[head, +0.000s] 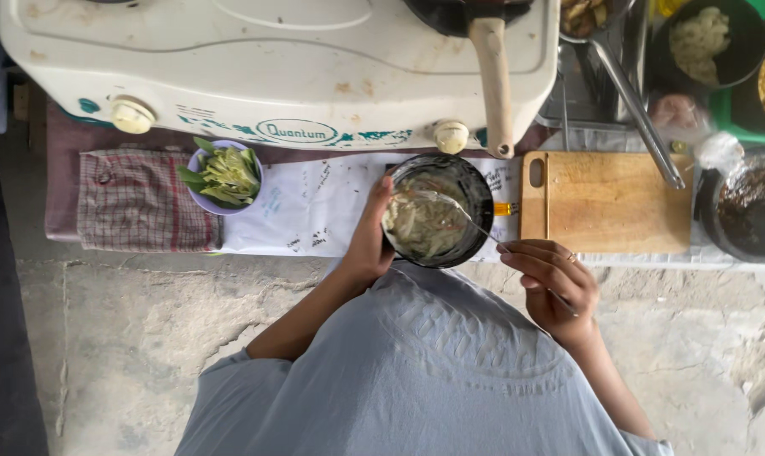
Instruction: The person mixes a light-colored batter in a bowl with a spoon and then uses the spoon to transfer the batter into the compartments of a small round pan on a stove.
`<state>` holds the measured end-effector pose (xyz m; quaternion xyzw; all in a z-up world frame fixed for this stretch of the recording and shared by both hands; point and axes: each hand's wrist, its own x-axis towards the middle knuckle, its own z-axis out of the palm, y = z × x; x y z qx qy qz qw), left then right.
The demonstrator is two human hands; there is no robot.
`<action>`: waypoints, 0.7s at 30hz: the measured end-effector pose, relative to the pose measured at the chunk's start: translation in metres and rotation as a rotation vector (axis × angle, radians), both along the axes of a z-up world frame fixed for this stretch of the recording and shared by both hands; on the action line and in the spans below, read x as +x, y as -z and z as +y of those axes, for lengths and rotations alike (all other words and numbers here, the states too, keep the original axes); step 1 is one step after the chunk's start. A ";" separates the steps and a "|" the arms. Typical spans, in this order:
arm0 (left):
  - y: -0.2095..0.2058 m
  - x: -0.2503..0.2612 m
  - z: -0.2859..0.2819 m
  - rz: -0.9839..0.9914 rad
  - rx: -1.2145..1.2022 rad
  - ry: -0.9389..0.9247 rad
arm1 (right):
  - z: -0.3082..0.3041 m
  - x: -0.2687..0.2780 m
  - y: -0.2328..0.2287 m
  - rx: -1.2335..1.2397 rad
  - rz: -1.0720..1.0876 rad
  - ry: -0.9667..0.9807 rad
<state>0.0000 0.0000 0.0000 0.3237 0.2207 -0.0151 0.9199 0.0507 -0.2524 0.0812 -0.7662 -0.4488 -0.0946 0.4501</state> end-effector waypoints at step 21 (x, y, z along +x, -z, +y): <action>-0.036 0.083 0.141 -0.282 -0.038 -0.454 | 0.150 0.083 0.019 0.704 0.561 0.195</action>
